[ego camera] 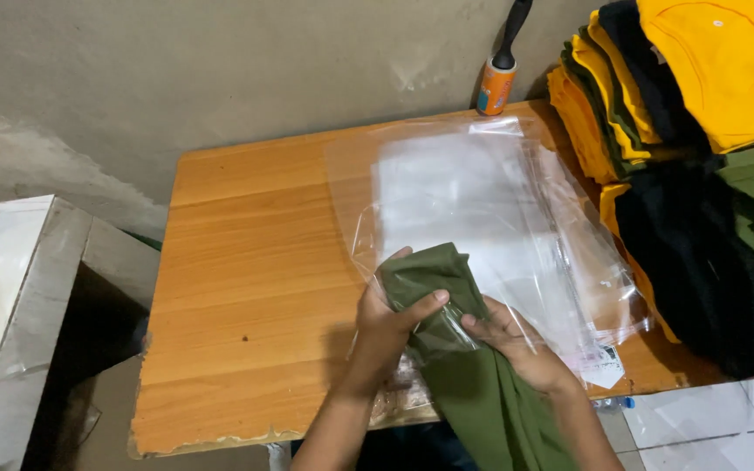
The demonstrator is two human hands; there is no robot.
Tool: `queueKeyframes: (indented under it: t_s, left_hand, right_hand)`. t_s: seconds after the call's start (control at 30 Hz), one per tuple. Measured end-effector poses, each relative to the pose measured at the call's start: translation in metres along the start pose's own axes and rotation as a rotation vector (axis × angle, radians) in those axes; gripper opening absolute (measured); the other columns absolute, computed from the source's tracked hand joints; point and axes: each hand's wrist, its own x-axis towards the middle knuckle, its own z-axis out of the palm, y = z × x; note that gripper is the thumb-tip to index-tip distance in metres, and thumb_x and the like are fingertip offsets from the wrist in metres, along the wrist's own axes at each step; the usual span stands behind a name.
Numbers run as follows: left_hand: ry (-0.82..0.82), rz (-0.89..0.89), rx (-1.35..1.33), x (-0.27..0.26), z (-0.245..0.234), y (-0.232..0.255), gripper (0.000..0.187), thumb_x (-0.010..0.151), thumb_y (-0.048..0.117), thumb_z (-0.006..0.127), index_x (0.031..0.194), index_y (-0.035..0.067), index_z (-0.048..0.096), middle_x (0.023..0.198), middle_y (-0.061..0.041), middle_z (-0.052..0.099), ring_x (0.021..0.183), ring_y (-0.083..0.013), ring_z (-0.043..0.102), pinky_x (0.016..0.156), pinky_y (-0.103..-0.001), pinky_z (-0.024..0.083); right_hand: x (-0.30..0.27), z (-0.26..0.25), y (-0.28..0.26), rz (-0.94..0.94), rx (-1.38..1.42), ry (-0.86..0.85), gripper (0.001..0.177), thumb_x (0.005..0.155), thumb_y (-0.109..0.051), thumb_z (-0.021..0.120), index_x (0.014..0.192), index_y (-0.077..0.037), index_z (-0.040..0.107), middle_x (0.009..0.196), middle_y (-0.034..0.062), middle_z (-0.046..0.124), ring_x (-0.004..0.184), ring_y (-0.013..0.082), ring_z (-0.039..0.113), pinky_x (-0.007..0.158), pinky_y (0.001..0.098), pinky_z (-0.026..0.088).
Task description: Folding a t-shirt and placing it inside a clear plastic packaging bag.
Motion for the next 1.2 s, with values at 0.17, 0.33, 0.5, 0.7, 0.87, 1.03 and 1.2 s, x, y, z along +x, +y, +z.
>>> queueKeyframes:
  t_s: [0.17, 0.33, 0.5, 0.7, 0.87, 1.03, 1.2]
  left_hand:
    - [0.084, -0.005, 0.027, 0.011, -0.009, -0.002, 0.065, 0.068, 0.01, 0.085, 0.13, 0.005, 0.064, 0.095, -0.012, 0.076, 0.085, -0.0229, 0.072, 0.076, -0.032, 0.059]
    - [0.202, -0.069, 0.012, 0.001, 0.008, 0.02, 0.073, 0.066, 0.011, 0.081, 0.137, 0.008, 0.065, 0.108, -0.018, 0.076, 0.085, -0.0285, 0.073, 0.075, -0.035, 0.06]
    - [0.024, -0.074, 0.083, -0.004, 0.008, 0.012, 0.095, 0.057, 0.015, 0.086, 0.147, 0.016, 0.053, 0.119, -0.013, 0.075, 0.11, -0.0267, 0.072, 0.095, -0.038, 0.061]
    - [-0.167, -0.016, 0.138, -0.006, 0.002, -0.022, 0.114, 0.052, 0.022, 0.096, 0.151, 0.006, 0.041, 0.131, -0.016, 0.065, 0.121, -0.0281, 0.061, 0.101, -0.046, 0.055]
    - [-0.253, -0.108, 0.147, -0.018, 0.001, -0.032, 0.109, 0.051, 0.027, 0.091, 0.148, 0.011, 0.046, 0.135, -0.013, 0.068, 0.125, -0.0263, 0.066, 0.104, -0.041, 0.059]
    - [-0.37, -0.203, 0.303, -0.038, 0.01, -0.045, 0.094, 0.048, 0.031, 0.09, 0.132, 0.005, 0.059, 0.127, -0.008, 0.072, 0.12, -0.0203, 0.068, 0.103, -0.033, 0.058]
    - [-0.512, -0.005, 0.174, -0.048, 0.013, -0.053, 0.088, 0.061, 0.027, 0.088, 0.138, 0.004, 0.052, 0.128, -0.007, 0.067, 0.123, -0.0215, 0.064, 0.109, -0.037, 0.055]
  right_hand:
    - [-0.002, -0.004, 0.004, -0.233, -0.326, -0.218, 0.04, 0.095, -0.028, 0.058, 0.125, -0.007, 0.075, 0.12, 0.0095, 0.081, 0.114, 0.0244, 0.074, 0.1, 0.0362, 0.057]
    - [0.0, -0.003, 0.013, -0.046, -0.329, -0.071, 0.052, 0.091, -0.036, 0.06, 0.137, -0.015, 0.072, 0.133, 0.0031, 0.074, 0.125, 0.0203, 0.065, 0.109, 0.0358, 0.048]
    - [0.011, -0.015, 0.03, -0.025, -0.133, 0.093, 0.074, 0.084, -0.038, 0.061, 0.149, -0.01, 0.041, 0.14, 0.0084, 0.053, 0.131, 0.0243, 0.051, 0.114, 0.0422, 0.035]
    - [0.036, -0.03, 0.019, 0.148, 0.114, 0.398, 0.08, 0.084, -0.041, 0.065, 0.156, -0.014, 0.044, 0.148, 0.0059, 0.051, 0.132, 0.0208, 0.049, 0.112, 0.0389, 0.038]
    - [0.006, 0.017, -0.037, 0.138, 0.353, 0.446, 0.064, 0.091, -0.029, 0.054, 0.153, -0.016, 0.052, 0.142, 0.013, 0.064, 0.12, 0.0293, 0.062, 0.1, 0.0388, 0.05]
    - [0.013, 0.008, -0.055, 0.228, 0.194, 0.521, 0.072, 0.086, -0.039, 0.055, 0.154, -0.016, 0.052, 0.145, 0.0081, 0.063, 0.131, 0.0267, 0.059, 0.114, 0.0356, 0.041]
    - [0.017, -0.003, -0.051, 0.199, 0.473, 0.369, 0.05, 0.09, -0.046, 0.062, 0.127, -0.012, 0.064, 0.109, 0.0079, 0.067, 0.093, 0.0257, 0.062, 0.086, 0.0381, 0.048]
